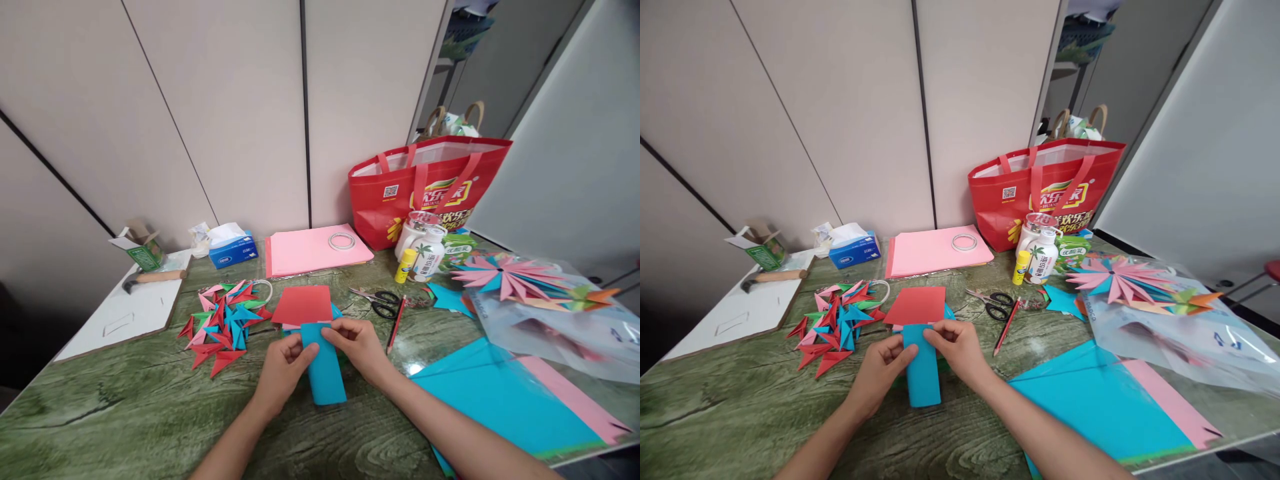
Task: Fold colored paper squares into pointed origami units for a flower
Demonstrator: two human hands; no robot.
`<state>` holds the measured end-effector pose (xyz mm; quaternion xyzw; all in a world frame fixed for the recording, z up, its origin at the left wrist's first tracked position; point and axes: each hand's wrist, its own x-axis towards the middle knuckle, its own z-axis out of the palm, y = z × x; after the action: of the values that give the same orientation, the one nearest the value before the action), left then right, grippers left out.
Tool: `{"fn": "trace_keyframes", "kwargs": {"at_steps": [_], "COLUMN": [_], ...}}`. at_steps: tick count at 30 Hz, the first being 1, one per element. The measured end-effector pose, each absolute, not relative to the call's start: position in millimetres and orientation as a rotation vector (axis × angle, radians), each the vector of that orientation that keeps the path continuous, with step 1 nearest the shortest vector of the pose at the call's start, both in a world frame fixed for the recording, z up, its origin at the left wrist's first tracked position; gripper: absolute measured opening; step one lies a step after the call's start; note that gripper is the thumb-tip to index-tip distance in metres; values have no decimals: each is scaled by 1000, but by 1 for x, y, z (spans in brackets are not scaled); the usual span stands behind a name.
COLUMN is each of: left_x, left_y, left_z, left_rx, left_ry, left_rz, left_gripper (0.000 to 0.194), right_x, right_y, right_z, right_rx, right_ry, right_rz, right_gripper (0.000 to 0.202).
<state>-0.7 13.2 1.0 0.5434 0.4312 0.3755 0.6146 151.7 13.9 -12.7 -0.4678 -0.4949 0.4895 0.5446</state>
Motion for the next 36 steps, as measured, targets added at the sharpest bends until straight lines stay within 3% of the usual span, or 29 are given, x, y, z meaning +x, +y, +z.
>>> {"fn": "trace_keyframes", "kwargs": {"at_steps": [5,14,21,36], "left_x": [0,-1,4,5], "left_y": [12,15,10,7], "left_z": [4,-6,-3,-4], "left_rx": [1190,1192,1159,982], "left_ry": [1032,1090,971,847], "left_rz": [842,893,837,800], "left_gripper": [25,40,30,32], "right_x": [153,150,153,152], "right_y": [14,14,15,14], "right_z": [-14,-15,-14,-15], "right_rx": [-1097,-1038,-1098,-1027], "right_ry": [-1165,-1067,-1119,-1064], "right_rz": [1182,1295,1143,1243], "right_gripper": [34,37,33,30]}}
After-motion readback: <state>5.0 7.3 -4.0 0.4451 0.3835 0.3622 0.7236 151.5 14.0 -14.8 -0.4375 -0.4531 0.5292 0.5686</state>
